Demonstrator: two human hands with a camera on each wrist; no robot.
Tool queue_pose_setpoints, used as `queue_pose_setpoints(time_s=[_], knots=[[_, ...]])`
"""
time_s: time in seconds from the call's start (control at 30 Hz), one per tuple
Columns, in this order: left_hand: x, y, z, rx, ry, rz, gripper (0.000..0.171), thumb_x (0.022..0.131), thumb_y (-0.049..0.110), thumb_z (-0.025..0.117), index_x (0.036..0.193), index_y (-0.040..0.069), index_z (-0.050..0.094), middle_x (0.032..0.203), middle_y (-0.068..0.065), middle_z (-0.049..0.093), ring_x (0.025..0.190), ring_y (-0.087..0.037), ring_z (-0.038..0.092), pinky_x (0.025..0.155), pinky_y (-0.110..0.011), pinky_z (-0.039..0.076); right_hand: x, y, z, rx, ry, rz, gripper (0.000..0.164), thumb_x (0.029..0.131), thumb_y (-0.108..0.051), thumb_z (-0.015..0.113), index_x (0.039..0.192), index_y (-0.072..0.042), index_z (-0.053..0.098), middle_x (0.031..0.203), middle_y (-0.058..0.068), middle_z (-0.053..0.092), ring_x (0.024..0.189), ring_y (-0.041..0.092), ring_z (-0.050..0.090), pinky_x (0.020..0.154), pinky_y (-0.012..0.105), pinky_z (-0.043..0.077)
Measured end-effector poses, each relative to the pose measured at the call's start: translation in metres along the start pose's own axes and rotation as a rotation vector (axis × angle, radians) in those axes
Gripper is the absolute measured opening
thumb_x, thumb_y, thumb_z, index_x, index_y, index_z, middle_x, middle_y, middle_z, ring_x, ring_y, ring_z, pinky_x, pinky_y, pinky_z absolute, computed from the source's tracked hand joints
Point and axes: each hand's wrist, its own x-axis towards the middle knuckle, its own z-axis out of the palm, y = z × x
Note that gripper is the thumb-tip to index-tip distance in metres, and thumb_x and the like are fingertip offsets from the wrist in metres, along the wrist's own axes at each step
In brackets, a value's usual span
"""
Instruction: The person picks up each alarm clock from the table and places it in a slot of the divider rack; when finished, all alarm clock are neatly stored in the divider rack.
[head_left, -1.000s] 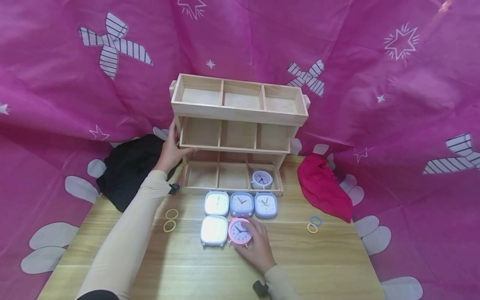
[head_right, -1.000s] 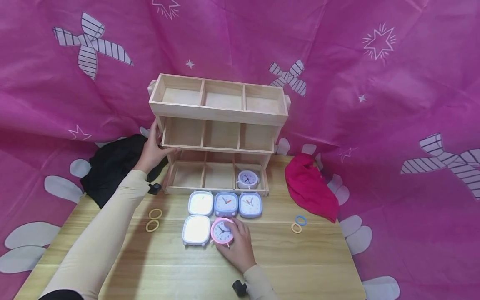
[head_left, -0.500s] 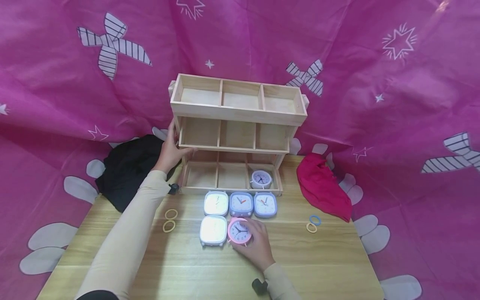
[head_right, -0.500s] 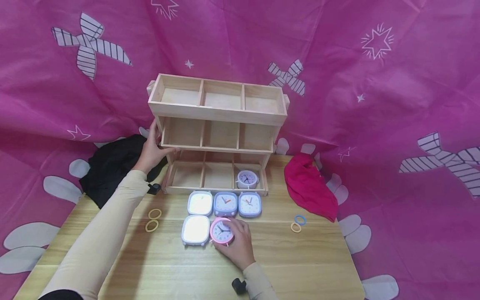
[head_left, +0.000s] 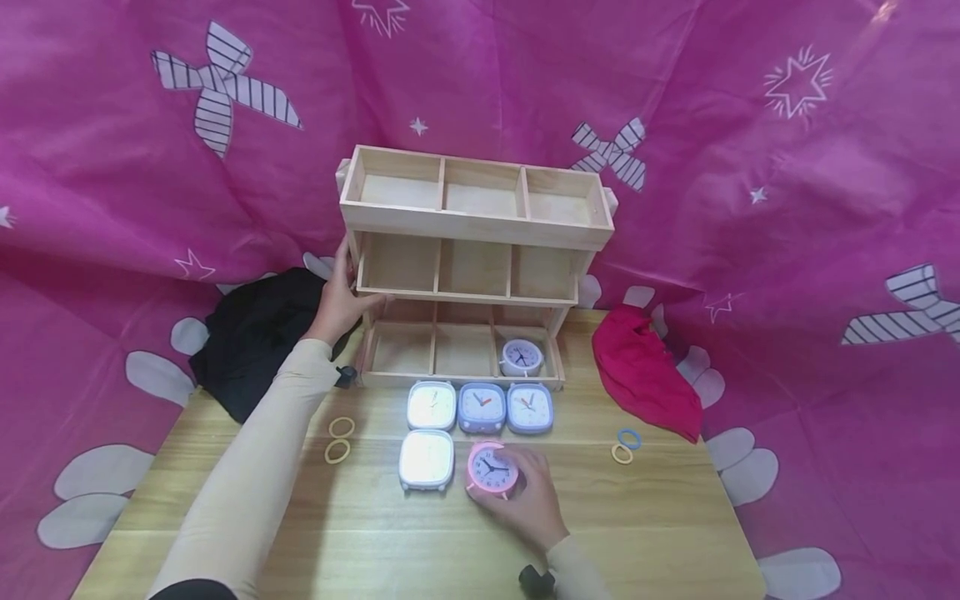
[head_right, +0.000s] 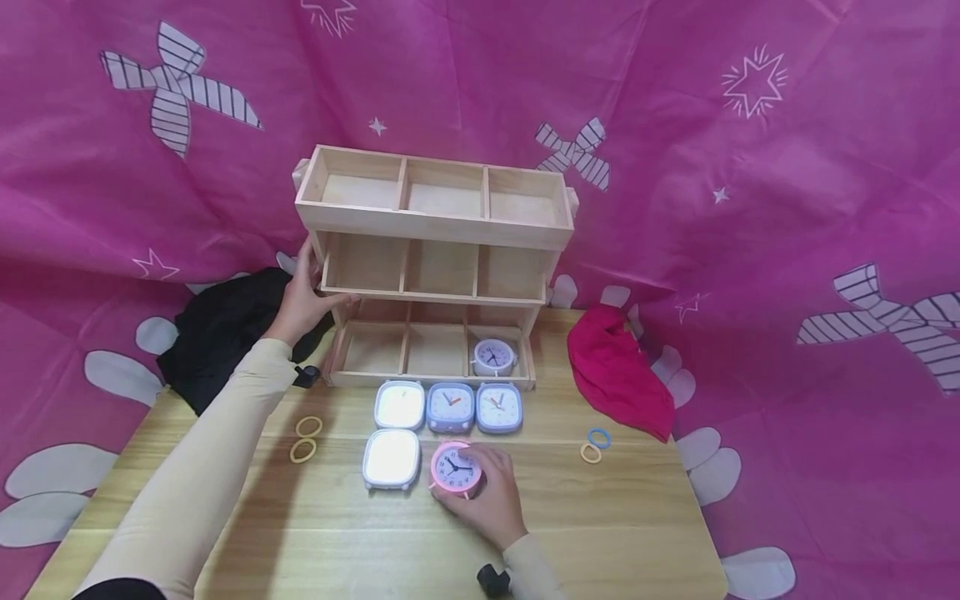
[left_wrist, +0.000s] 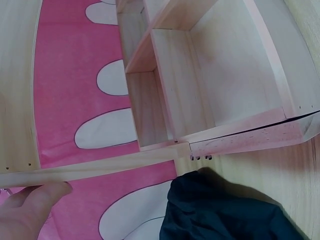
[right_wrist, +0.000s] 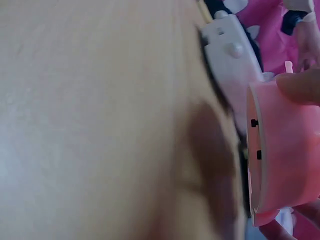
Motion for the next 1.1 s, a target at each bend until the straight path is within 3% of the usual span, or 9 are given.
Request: queue_pose_setpoints(time_s=[0.2, 0.3, 0.5, 0.67, 0.87, 1.1], knots=[[0.0, 0.001, -0.001, 0.002, -0.003, 0.002, 0.131, 0.084, 0.001, 0.089, 0.171, 0.043, 0.001, 0.179, -0.012, 0.022, 0.16, -0.041, 0.032, 0.128, -0.063, 0.034, 0.011, -0.018, -0.015, 0.062, 0.053, -0.102, 0.066, 0.065, -0.043, 0.103, 0.122, -0.033, 0.072, 0.132, -0.013, 0.067, 0.123, 0.012, 0.053, 0.11, 0.046, 0.044], [0.0, 0.001, -0.001, -0.003, -0.003, 0.004, 0.131, 0.084, -0.001, 0.089, 0.171, 0.042, 0.002, 0.178, -0.014, 0.023, 0.159, -0.042, 0.034, 0.127, -0.064, 0.035, 0.026, -0.029, -0.019, 0.068, 0.091, -0.144, 0.063, 0.068, -0.042, 0.102, 0.121, -0.032, 0.07, 0.134, -0.013, 0.066, 0.124, 0.011, 0.053, 0.11, 0.049, 0.045], [-0.001, 0.0, -0.001, -0.002, 0.0, 0.001, 0.13, 0.084, -0.001, 0.089, 0.171, 0.041, 0.002, 0.177, -0.015, 0.024, 0.159, -0.043, 0.035, 0.126, -0.064, 0.037, 0.064, -0.053, -0.021, 0.06, 0.154, -0.141, 0.059, 0.071, -0.042, 0.1, 0.117, -0.024, 0.068, 0.129, -0.003, 0.068, 0.124, 0.018, 0.056, 0.108, 0.052, 0.047], [-0.002, -0.002, -0.002, 0.006, -0.002, -0.008, 0.13, 0.084, 0.001, 0.089, 0.171, 0.042, 0.002, 0.179, -0.013, 0.021, 0.161, -0.043, 0.031, 0.126, -0.064, 0.036, 0.103, -0.066, -0.012, 0.007, 0.193, -0.093, 0.058, 0.071, -0.044, 0.099, 0.114, -0.021, 0.068, 0.123, 0.003, 0.069, 0.118, 0.025, 0.057, 0.099, 0.05, 0.051], [-0.002, -0.003, -0.003, -0.01, 0.001, 0.0, 0.131, 0.083, 0.0, 0.09, 0.171, 0.042, 0.002, 0.178, -0.014, 0.022, 0.159, -0.044, 0.033, 0.126, -0.066, 0.036, 0.148, -0.074, 0.011, -0.083, 0.176, -0.06, 0.059, 0.07, -0.048, 0.099, 0.11, -0.018, 0.068, 0.116, 0.005, 0.074, 0.114, 0.031, 0.06, 0.096, 0.05, 0.05], [0.0, 0.0, 0.0, -0.042, 0.007, 0.01, 0.131, 0.081, -0.004, 0.089, 0.171, 0.042, 0.006, 0.176, -0.016, 0.03, 0.159, -0.04, 0.036, 0.129, -0.061, 0.033, 0.177, -0.076, 0.035, -0.165, 0.136, -0.061, 0.059, 0.069, -0.047, 0.099, 0.108, -0.017, 0.068, 0.116, 0.008, 0.077, 0.11, 0.034, 0.062, 0.097, 0.05, 0.051]])
